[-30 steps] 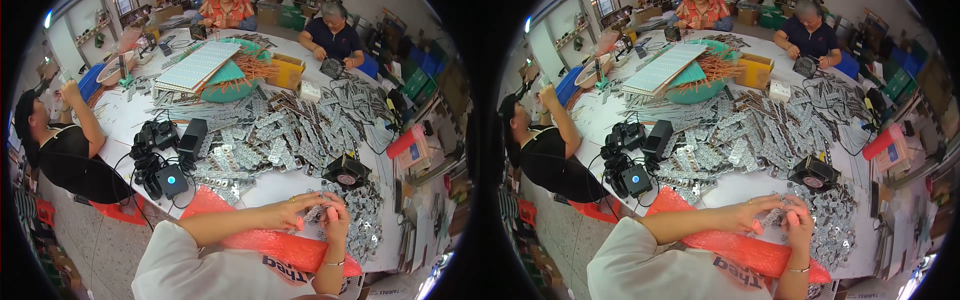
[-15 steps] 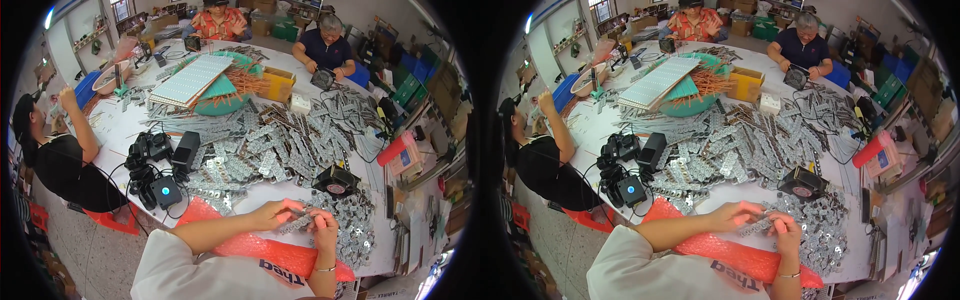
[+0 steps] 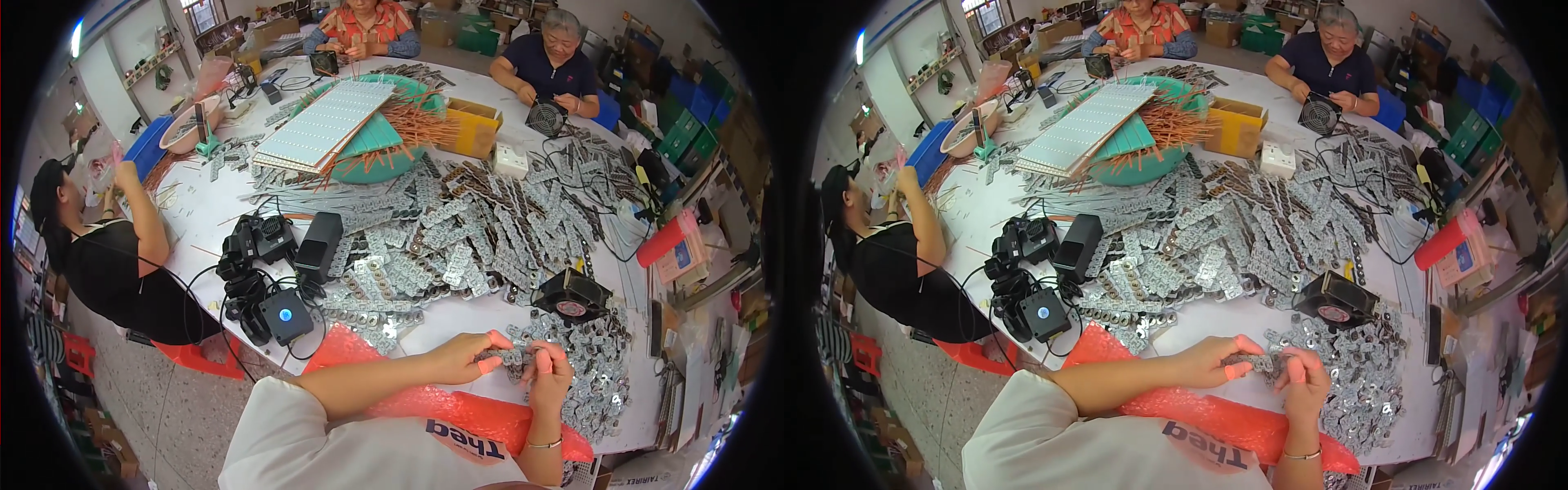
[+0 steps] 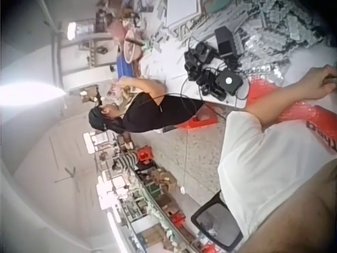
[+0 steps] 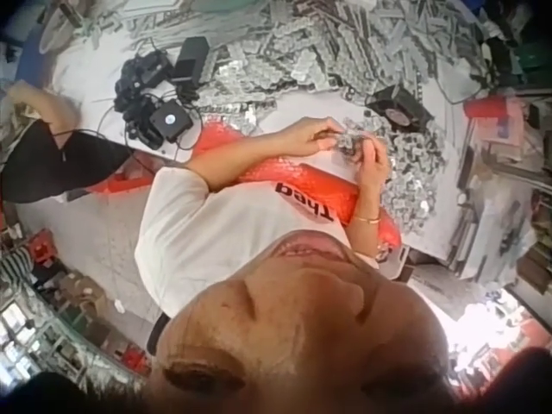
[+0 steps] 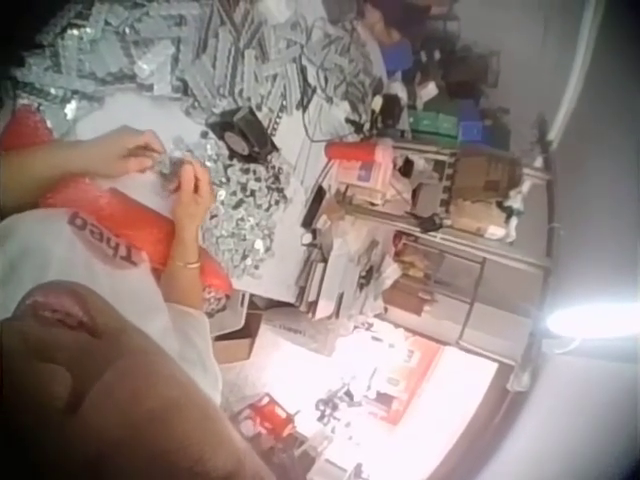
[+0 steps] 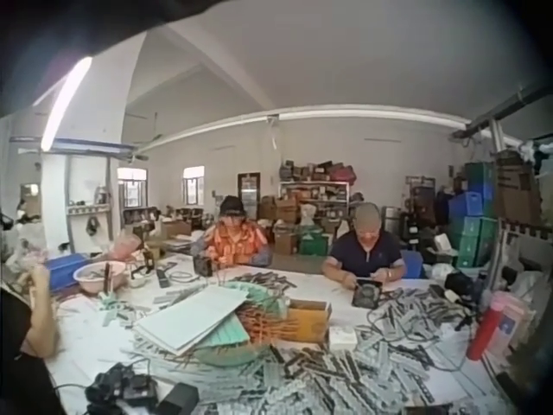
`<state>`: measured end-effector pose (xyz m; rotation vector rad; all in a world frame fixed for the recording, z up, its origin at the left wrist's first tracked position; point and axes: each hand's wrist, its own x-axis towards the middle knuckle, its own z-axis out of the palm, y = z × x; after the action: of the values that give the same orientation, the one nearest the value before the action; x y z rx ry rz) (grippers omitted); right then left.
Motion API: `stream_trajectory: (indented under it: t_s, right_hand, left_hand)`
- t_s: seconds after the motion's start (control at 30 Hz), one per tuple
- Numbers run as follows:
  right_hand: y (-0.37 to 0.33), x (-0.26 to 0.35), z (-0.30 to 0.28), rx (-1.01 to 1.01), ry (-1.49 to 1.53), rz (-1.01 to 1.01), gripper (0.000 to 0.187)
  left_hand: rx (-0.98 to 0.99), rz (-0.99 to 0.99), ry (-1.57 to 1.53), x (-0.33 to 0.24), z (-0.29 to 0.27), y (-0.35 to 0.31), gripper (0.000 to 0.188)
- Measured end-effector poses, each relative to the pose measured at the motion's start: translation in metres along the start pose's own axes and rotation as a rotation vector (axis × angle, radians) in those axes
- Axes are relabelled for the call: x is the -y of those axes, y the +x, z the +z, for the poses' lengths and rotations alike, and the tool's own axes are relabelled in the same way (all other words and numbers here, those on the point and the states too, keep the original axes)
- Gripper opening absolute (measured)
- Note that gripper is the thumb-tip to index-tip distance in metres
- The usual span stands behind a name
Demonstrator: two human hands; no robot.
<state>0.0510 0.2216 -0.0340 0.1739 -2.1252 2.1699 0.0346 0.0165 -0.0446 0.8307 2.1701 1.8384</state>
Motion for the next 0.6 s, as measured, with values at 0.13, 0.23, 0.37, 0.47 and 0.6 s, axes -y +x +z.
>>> stream_trajectory:
  t_s: [0.13, 0.23, 0.37, 0.47, 0.6]
  right_hand:
    - [-0.005, 0.003, 0.000, 0.127, -0.099, 0.077, 0.014]
    - [-0.004, 0.008, 0.001, 0.131, -0.139, 0.149, 0.015]
    - [-0.001, 0.012, 0.000, 0.164, -0.161, 0.127, 0.015]
    - [-0.003, 0.012, -0.001, 0.134, -0.148, 0.147, 0.014]
    - [-0.010, 0.013, -0.002, 0.124, -0.163, 0.136, 0.014]
  left_hand:
    - [0.012, 0.072, 0.099, 0.002, 0.001, 0.001, 0.028]
    - [0.068, 0.023, 0.133, 0.000, -0.002, 0.001, 0.027]
    - [0.070, -0.009, 0.239, -0.009, -0.009, 0.003, 0.029]
    - [0.066, -0.063, 0.260, -0.011, -0.009, 0.002, 0.029]
    - [-0.003, -0.021, 0.261, -0.008, -0.004, -0.004, 0.028]
